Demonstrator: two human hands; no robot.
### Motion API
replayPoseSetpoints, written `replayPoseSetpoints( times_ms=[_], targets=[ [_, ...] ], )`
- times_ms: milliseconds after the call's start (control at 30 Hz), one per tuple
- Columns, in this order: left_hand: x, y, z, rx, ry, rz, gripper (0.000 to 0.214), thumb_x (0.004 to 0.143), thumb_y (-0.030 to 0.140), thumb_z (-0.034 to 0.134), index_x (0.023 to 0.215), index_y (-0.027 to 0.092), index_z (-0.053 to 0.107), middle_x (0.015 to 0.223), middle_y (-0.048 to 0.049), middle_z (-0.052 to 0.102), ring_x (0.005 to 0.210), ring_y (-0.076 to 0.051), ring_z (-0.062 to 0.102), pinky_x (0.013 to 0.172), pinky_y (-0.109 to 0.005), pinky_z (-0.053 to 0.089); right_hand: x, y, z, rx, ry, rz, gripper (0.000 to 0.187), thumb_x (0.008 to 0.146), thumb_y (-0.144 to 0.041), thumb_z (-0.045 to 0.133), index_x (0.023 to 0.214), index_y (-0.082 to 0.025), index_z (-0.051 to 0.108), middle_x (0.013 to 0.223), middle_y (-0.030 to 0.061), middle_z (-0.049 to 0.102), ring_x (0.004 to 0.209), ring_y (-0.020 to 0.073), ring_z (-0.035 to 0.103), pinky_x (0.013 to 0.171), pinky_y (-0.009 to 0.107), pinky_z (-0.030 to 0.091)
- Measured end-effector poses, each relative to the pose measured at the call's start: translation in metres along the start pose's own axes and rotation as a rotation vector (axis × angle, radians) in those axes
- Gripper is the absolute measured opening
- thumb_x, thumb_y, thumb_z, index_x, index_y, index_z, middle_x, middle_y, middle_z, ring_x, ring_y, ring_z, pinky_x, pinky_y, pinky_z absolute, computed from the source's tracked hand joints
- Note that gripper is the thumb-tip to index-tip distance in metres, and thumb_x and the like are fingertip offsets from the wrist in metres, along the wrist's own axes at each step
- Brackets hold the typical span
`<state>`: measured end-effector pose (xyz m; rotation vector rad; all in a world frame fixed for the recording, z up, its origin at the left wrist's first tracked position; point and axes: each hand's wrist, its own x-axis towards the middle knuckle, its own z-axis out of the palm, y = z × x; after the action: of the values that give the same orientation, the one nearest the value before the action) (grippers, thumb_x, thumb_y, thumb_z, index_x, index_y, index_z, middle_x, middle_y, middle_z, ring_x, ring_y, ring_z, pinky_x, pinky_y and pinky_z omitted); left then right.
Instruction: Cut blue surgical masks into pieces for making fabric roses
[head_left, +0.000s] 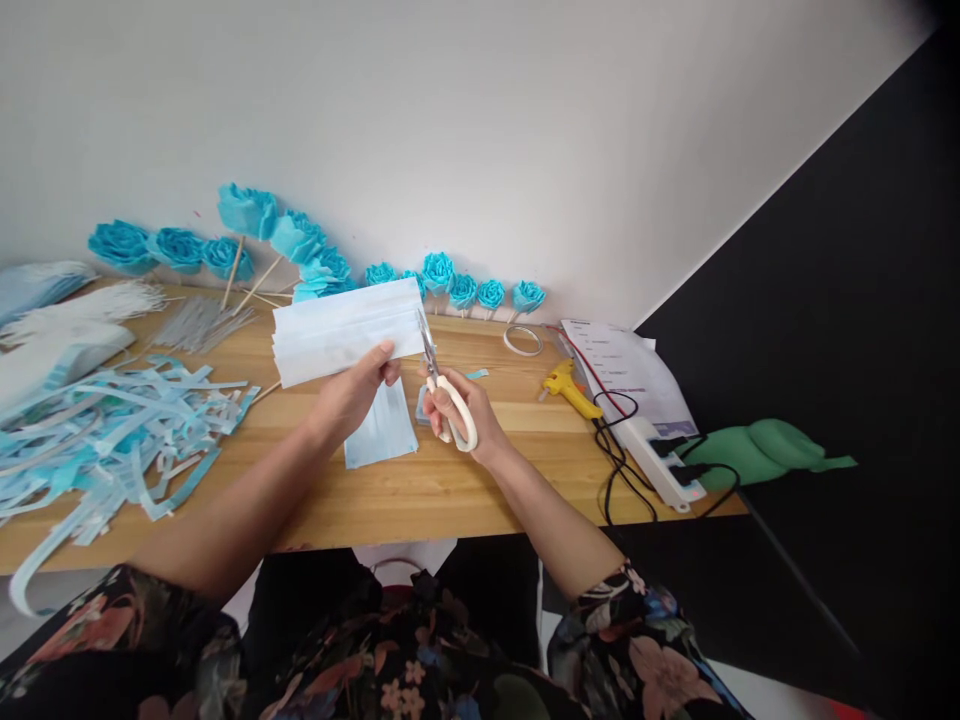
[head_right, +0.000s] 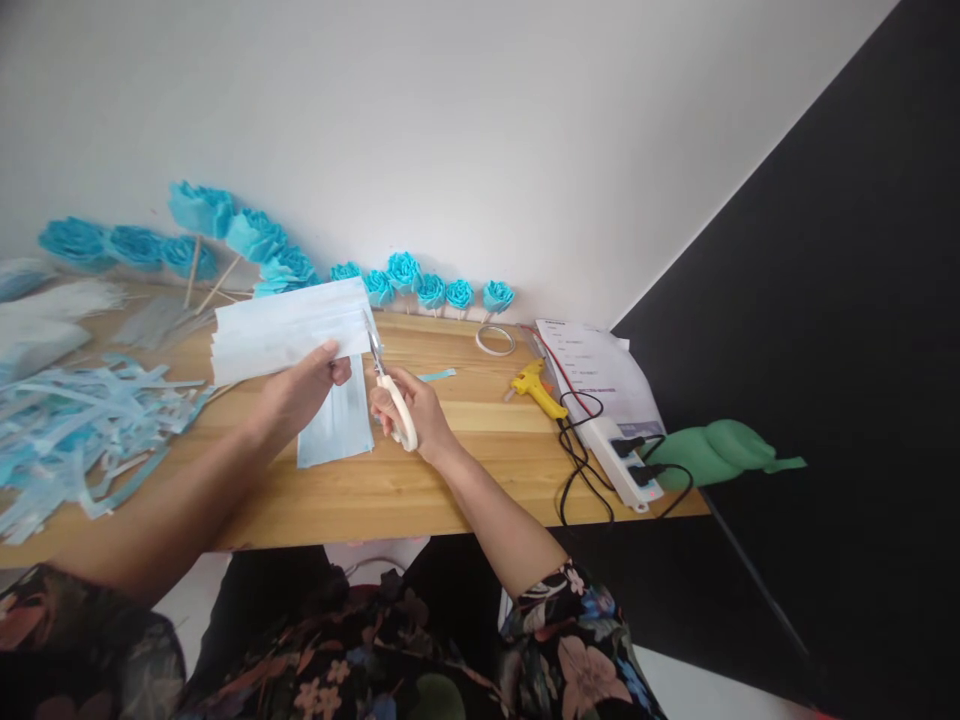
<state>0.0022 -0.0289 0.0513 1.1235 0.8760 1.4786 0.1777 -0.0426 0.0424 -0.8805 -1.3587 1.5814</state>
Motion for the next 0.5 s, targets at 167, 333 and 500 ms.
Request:
replayPoseSetpoints(
  times_ms=[167, 333, 500],
  targets=[
    [-0.0018, 0.0045, 0.0022, 0.043, -0.001, -0.046, 0.039, 0.079, 0.052, 0.071, 0.061, 0.023, 0.051, 0.062, 0.0002, 0.041, 0.061, -0.017, 0.039, 0.065, -0.033, 0.037, 0.0023, 0.0012, -0.0044, -0.007, -0.039, -0.012, 0.070, 0.072, -0.070, 0.077, 0.117, -0.020, 0.060, 0.072, -0.0040, 0.061, 0.049, 0.0069, 0.052, 0.043, 0.020, 0.040],
    [-0.0038, 0.0025, 0.0029, 0.102, -0.056, 0.000, 0.041, 0.084, 0.046, 0.066, 0.055, 0.023, 0.048, 0.061, 0.0000, 0.042, 0.060, -0.017, 0.041, 0.065, -0.033, 0.038, 0.0034, 0.0011, -0.0055, -0.036, -0.038, -0.030, 0.069, 0.071, -0.072, 0.076, 0.114, -0.020, 0.059, 0.074, -0.0031, 0.062, 0.052, 0.0076, 0.054, 0.046, 0.021, 0.043],
    [-0.0042, -0.0029, -0.0002, 0.144, -0.090, 0.001, 0.045, 0.087, 0.047, 0.064, 0.052, 0.022, 0.048, 0.062, 0.0000, 0.045, 0.062, -0.016, 0.045, 0.068, -0.031, 0.041, 0.0022, -0.0018, -0.0040, -0.042, -0.020, -0.050, 0.064, 0.072, -0.070, 0.076, 0.109, -0.021, 0.059, 0.075, -0.0027, 0.064, 0.052, 0.0077, 0.054, 0.047, 0.022, 0.042]
  ],
)
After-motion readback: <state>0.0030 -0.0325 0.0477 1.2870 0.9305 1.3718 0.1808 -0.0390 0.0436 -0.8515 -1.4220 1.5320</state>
